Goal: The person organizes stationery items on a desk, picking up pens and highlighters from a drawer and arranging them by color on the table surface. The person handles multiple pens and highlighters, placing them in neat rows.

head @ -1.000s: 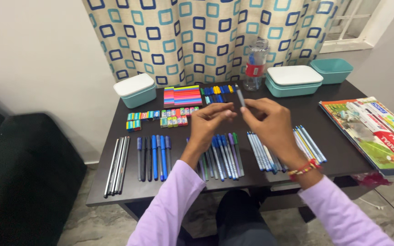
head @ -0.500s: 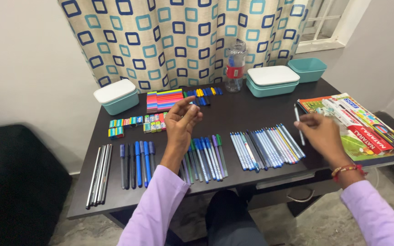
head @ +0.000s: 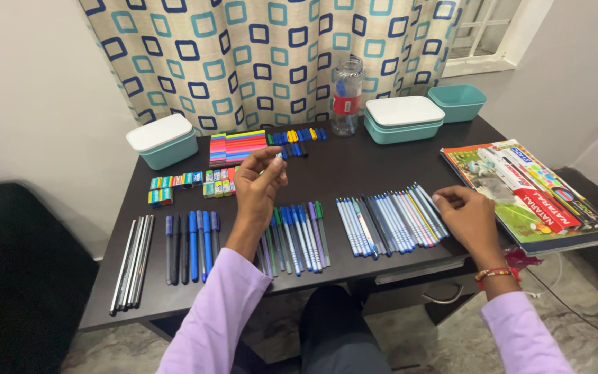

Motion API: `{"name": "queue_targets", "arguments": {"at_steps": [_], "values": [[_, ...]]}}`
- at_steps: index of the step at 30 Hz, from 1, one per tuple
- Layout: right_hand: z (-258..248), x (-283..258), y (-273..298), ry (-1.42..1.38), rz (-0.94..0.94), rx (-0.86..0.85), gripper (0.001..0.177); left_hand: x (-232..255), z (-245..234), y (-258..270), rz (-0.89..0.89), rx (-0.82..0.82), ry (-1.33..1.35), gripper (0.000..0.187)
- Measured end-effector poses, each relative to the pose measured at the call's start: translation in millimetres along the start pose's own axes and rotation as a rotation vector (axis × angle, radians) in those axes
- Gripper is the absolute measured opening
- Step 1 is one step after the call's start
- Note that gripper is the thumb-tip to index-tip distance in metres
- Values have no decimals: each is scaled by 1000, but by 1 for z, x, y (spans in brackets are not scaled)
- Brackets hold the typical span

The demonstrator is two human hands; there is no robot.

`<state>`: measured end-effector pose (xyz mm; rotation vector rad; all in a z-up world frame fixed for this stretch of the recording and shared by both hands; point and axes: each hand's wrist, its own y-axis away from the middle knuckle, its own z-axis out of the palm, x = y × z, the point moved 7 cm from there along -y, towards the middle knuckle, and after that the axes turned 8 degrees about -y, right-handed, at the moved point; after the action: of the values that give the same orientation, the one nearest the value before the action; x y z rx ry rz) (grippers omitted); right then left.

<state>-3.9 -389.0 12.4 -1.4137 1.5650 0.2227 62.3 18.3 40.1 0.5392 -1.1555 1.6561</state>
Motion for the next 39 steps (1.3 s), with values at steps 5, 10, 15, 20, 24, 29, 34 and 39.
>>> {"name": "queue_targets", "arguments": {"at_steps": [5,10,15,20,24,29,34,39], "values": [[-1,-1,1,-3,-12,6,23,3,1,1,-7,6,-17,22],[4,-8,2,-16,-59,-88,25,5,1,1,-19,12,-24,21],[4,-15,5,-22,-29,-108,27,6,1,2,-26,23,-31,20],[4,-19,6,-23,-27,-109,27,6,-1,1,-21,13,-22,21],[4,-16,5,-25,-45,-100,25,4,-3,1,-25,9,-1,23],[-3,-6,2,-79,-40,34,23,12,2,2,48,-1,-55,21],[-12,5,4,-221,41,115,22,43,46,24,186,-94,-507,18],[-12,3,3,-243,18,119,21,58,131,93,361,-322,-842,12]]}}
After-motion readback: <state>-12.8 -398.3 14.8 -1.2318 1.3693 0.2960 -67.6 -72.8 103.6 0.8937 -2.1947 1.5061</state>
